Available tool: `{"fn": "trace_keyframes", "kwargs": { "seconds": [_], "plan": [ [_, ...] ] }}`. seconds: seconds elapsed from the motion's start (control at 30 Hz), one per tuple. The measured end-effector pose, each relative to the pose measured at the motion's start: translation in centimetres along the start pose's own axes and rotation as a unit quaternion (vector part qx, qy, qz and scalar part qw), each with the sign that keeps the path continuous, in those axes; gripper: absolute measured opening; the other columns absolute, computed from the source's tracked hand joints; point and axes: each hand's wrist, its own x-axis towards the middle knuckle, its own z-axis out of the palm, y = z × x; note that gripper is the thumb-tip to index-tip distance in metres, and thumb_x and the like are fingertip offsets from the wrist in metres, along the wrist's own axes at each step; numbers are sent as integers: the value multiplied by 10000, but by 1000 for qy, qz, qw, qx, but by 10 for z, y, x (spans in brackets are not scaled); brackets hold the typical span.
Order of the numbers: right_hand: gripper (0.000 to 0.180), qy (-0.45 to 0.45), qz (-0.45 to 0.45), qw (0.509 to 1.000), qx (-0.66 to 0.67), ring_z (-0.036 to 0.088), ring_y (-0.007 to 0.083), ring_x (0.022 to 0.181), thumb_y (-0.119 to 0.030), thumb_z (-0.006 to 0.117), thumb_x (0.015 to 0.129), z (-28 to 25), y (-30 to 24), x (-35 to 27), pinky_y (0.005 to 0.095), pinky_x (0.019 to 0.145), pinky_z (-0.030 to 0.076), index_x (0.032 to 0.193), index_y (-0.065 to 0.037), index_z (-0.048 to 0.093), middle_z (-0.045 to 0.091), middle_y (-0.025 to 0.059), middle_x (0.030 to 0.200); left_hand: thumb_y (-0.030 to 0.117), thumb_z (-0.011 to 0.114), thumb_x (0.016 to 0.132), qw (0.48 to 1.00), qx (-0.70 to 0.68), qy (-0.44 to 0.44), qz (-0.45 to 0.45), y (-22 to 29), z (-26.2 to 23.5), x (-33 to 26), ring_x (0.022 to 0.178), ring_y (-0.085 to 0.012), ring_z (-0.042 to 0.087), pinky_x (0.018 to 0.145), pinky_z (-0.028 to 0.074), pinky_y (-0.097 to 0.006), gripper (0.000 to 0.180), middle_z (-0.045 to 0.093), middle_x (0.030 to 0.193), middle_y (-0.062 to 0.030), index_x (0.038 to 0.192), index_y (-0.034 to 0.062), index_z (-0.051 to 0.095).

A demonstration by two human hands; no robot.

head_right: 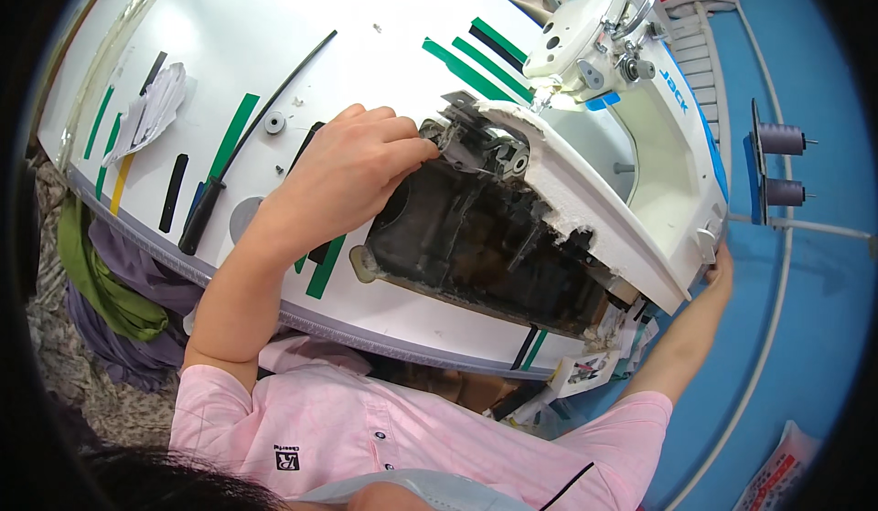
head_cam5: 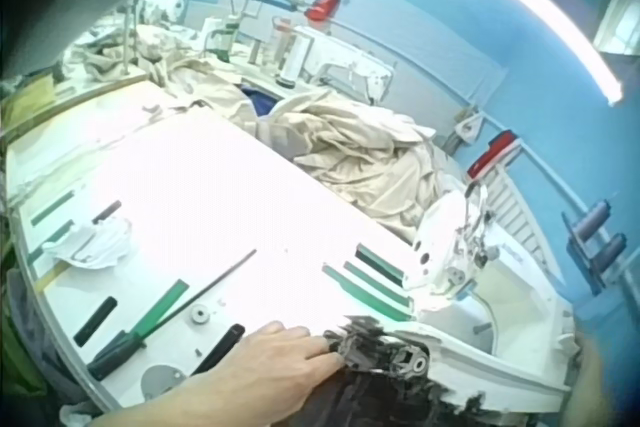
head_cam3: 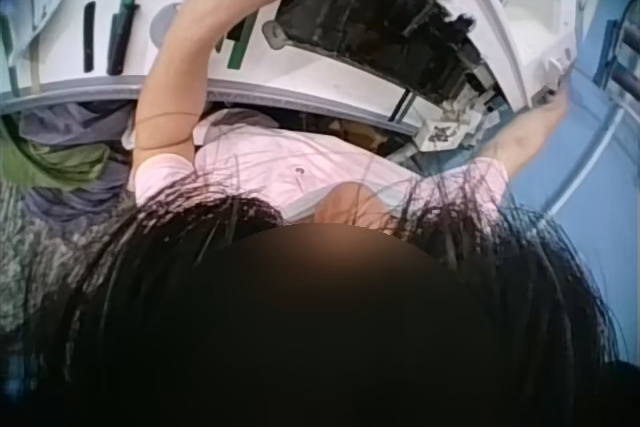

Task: Cleaning and oiling internal components of an industrial sewing machine.

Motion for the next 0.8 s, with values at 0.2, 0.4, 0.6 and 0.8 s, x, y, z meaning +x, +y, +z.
{"fn": "trace_keyframes", "kwargs": {
  "seconds": [0.2, 0.4, 0.6, 0.8],
  "plan": [
    [511, -1, 17, 1000, 16, 617, 287, 1079, -494, 564, 923, -8, 9, 3, 483, 905, 513, 1243, -98, 599, 631, 113, 1216, 40, 620, 807, 1000, -9, -3, 4, -1, -4, -5, 826, -250, 592, 747, 443, -365, 133, 618, 827, -64, 930, 40, 672],
    [496, 168, -59, 984, 10, 561, 191, 1167, -485, 551, 946, -8, 7, -47, 395, 862, 481, 1315, -154, 560, 603, 41, 1273, 33, 619, 799, 1000, 16, -5, -1, -4, -6, -9, 802, -262, 614, 751, 480, -378, 114, 632, 787, -80, 891, 41, 686],
    [415, 218, -319, 916, -110, 559, 163, 1119, -421, 536, 975, 2, 49, -194, 340, 870, 438, 1269, -136, 602, 617, 26, 1231, 17, 618, 772, 995, 88, -49, 8, 0, -5, -8, 799, -247, 605, 746, 465, -360, 69, 629, 773, -76, 807, 39, 673],
    [325, 245, -553, 693, -394, 518, 317, 1206, -190, 549, 961, 64, 137, -395, 402, 1045, 371, 1236, -20, 586, 591, 151, 1242, 27, 616, 745, 980, 183, -55, 50, 27, -41, -48, 839, -222, 596, 760, 443, -351, 61, 613, 786, -65, 784, 61, 649]
  ]
}}
